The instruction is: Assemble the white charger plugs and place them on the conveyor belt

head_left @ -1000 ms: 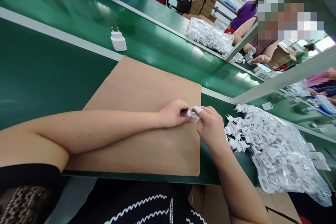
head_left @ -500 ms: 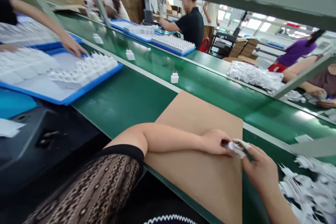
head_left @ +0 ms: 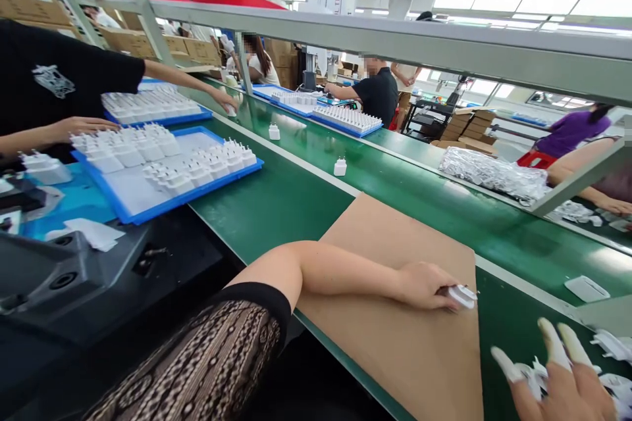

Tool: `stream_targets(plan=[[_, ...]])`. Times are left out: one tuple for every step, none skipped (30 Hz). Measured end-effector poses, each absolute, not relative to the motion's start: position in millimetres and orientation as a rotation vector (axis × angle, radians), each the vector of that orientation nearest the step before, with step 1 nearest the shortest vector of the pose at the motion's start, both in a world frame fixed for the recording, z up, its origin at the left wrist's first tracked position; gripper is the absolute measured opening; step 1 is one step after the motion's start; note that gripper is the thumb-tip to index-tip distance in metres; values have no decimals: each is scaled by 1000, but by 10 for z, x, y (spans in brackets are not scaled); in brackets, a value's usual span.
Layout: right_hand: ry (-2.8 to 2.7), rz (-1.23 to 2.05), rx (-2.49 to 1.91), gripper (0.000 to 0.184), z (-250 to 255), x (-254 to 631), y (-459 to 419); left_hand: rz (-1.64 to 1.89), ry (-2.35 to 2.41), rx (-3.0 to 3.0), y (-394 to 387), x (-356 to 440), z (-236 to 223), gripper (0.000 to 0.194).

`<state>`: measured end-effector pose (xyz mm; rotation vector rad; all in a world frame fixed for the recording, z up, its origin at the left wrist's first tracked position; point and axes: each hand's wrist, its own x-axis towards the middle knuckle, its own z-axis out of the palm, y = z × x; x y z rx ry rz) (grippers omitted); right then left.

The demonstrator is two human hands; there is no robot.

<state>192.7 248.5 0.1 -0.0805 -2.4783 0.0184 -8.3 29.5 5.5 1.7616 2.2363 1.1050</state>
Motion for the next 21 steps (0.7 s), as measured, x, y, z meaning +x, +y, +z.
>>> stream_targets(plan=[[-2438, -78, -92, 70, -83, 2054, 2586, 1101, 2257, 1737, 305, -157, 70, 38], [-2444, -163, -103, 64, -154, 2178, 2667, 1113, 2313, 1657, 316, -246, 91, 34], [-2468, -233, -119, 57, -204, 2294, 2723, 1134, 2386, 1540, 328, -348, 116, 30], [-2501, -294, -157, 50, -230, 2396, 2754, 1168, 2474, 1383, 343, -467, 142, 27], [-2541, -350, -211, 43, -233, 2477, 2763, 1200, 2584, 1162, 363, -604, 169, 26], [-2580, -402, -272, 36, -215, 2533, 2758, 1206, 2637, 1065, 390, -758, 194, 27], [-2595, -432, -339, 32, -183, 2566, 2749, 1207, 2663, 1023, 423, -926, 214, 28], [-2605, -456, -409, 31, -144, 2578, 2741, 1204, 2696, 975, 460, -1101, 230, 29], [-2605, -474, -469, 30, -102, 2576, 2736, 1197, 2733, 923, 495, -1273, 241, 29], [-2600, -486, -521, 30, -62, 2566, 2734, 1189, 2771, 868, 522, -1435, 245, 30], [-2589, -496, -569, 29, -26, 2552, 2733, 1183, 2810, 808, 537, -1578, 243, 31], [-2579, -499, -606, 28, 7, 2538, 2729, 1176, 2850, 745, 537, -1699, 234, 32], [-2573, -495, -634, 27, 38, 2524, 2722, 1171, 2886, 683, 523, -1796, 217, 32], [-2576, -482, -654, 26, 71, 2510, 2712, 1166, 2917, 624, 499, -1873, 192, 32], [-2590, -458, -663, 25, 108, 2497, 2699, 1163, 2943, 569, 469, -1931, 160, 32], [-2614, -428, -668, 23, 149, 2484, 2685, 1163, 2962, 520, 438, -1977, 123, 32], [-2645, -396, -671, 22, 194, 2473, 2671, 1167, 2974, 479, 409, -2015, 84, 33], [-2678, -365, -677, 22, 241, 2463, 2660, 1174, 2980, 446, 383, -2049, 45, 34], [-2708, -338, -695, 23, 287, 2456, 2652, 1183, 2981, 418, 362, -2080, 8, 36], [-2735, -315, -726, 24, 329, 2453, 2648, 1193, 2978, 396, 346, -2109, -25, 37], [-2756, -288, -763, 25, 366, 2451, 2649, 1202, 2971, 378, 335, -2135, -52, 38]])
